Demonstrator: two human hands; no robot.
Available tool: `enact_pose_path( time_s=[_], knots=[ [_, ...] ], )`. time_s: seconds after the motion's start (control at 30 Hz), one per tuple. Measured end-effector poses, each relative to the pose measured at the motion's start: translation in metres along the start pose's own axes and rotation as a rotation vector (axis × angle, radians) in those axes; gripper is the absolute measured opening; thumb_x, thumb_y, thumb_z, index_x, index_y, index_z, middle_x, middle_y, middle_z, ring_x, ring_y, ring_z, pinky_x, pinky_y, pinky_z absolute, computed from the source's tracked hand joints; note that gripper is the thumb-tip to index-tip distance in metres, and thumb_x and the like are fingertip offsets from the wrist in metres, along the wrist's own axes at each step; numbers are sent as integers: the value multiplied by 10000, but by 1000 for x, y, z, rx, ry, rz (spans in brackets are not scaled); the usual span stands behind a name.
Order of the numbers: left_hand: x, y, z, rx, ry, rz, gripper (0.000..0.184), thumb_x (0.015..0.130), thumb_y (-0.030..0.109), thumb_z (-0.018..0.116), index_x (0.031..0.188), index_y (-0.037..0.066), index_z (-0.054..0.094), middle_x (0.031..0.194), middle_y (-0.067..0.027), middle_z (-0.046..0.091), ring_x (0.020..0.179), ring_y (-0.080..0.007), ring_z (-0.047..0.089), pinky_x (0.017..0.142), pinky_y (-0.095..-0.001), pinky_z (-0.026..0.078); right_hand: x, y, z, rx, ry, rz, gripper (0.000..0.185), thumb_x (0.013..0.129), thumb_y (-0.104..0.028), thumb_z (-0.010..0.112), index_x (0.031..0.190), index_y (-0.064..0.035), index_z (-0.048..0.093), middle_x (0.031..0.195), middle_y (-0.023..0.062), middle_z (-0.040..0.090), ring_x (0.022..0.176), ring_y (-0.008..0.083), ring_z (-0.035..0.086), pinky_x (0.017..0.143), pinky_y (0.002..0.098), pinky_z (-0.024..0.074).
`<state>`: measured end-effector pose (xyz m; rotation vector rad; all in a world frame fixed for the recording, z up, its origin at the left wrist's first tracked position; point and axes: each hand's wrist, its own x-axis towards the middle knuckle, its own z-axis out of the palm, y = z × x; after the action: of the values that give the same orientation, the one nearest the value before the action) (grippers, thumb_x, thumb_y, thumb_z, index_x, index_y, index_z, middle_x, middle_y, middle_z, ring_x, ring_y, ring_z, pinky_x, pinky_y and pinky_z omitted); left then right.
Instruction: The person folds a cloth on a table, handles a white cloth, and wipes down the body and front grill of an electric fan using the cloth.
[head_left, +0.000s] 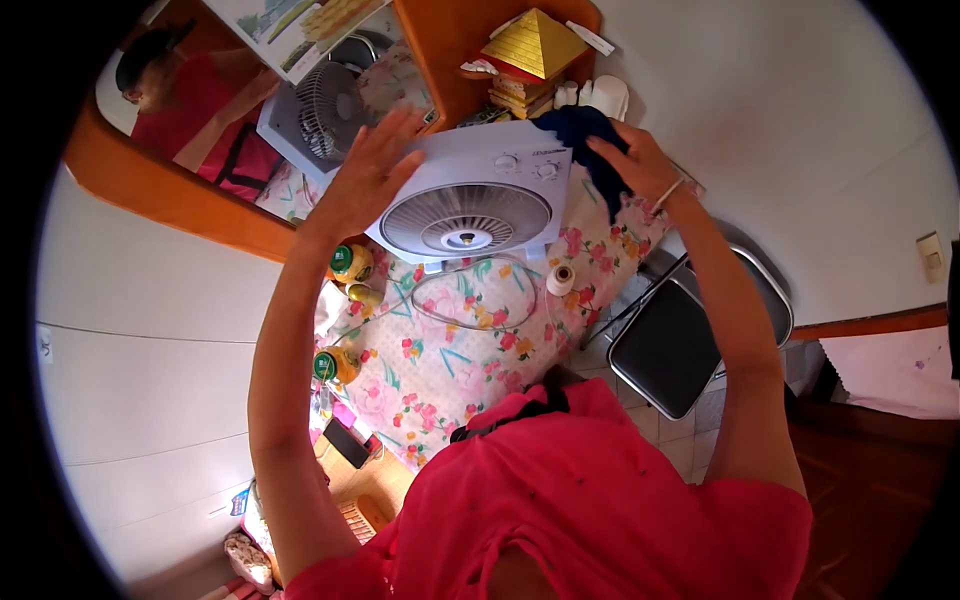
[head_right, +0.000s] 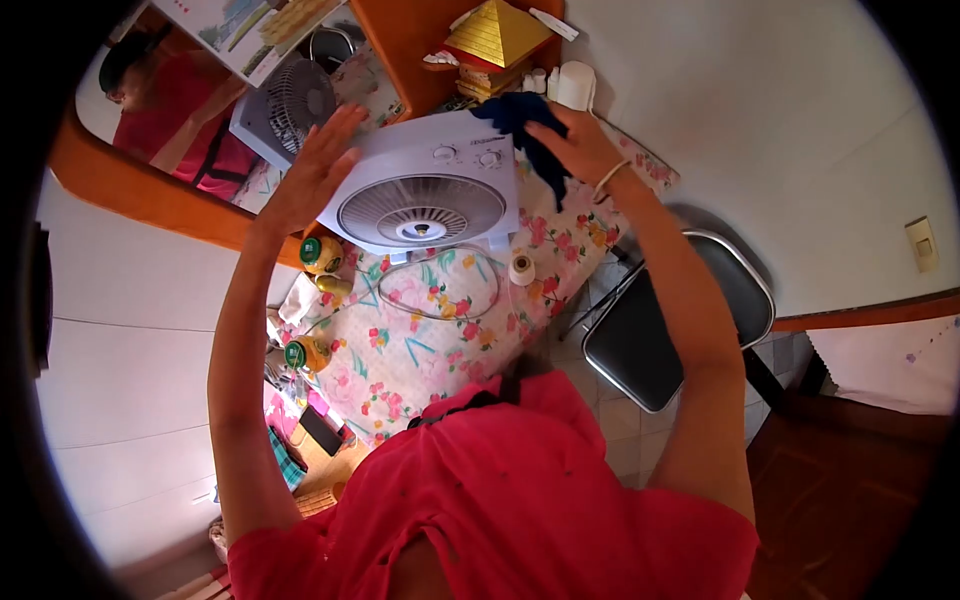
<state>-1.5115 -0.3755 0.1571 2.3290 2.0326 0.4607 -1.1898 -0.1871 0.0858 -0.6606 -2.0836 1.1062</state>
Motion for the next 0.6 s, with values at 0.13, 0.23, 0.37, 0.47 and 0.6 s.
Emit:
enact_pose_path(
  time_s=[0.13, 0.23, 0.37, 0.47, 0.6],
  knots=[
    [13, 19, 18, 164, -71, 2, 548, 1022, 415, 249, 1494, 137, 240, 1547, -73, 228, 1440, -218, 171, 1172, -417, 85, -13, 15, 18, -112, 72, -41, 336, 918, -196, 607, 1175, 18, 575, 954, 117, 685, 850, 111, 576, 792, 299, 475],
    [15, 23, 20, 174, -69, -9, 554, 1020, 422, 242, 1494, 135, 240, 1548, -77, 226, 1439, -218, 174, 1171, -415, 84, -35, 32, 34, -165, 113, -74, 291, 889, -198, 617, 1088, 12, 592, 902, 194, 650, 830, 280, 626, 767, 358, 478],
    [15, 26, 20, 155, -48, -4, 569, 1012, 458, 234, 1490, 150, 250, 1536, -89, 250, 1435, -231, 186, 1169, -424, 91, -68, 102, 59, -189, -61, -29, 270, 880, -212, 606, 1027, 15, 606, 924, 222, 638, 867, 381, 613, 768, 405, 483],
    [17, 28, 20, 147, -34, -2, 578, 1006, 481, 231, 1486, 161, 260, 1530, -95, 264, 1432, -236, 195, 1169, -428, 95, -86, 148, 80, -335, -154, 58, 315, 881, -257, 612, 1011, 30, 598, 914, 237, 631, 865, 395, 609, 758, 429, 476],
    [17, 27, 21, 158, -35, -9, 582, 1005, 484, 224, 1485, 158, 263, 1528, -95, 268, 1427, -237, 209, 1169, -427, 100, -84, 169, 90, -341, -95, 10, 280, 870, -262, 612, 920, 13, 621, 846, 233, 632, 807, 393, 616, 694, 432, 482]
  ],
)
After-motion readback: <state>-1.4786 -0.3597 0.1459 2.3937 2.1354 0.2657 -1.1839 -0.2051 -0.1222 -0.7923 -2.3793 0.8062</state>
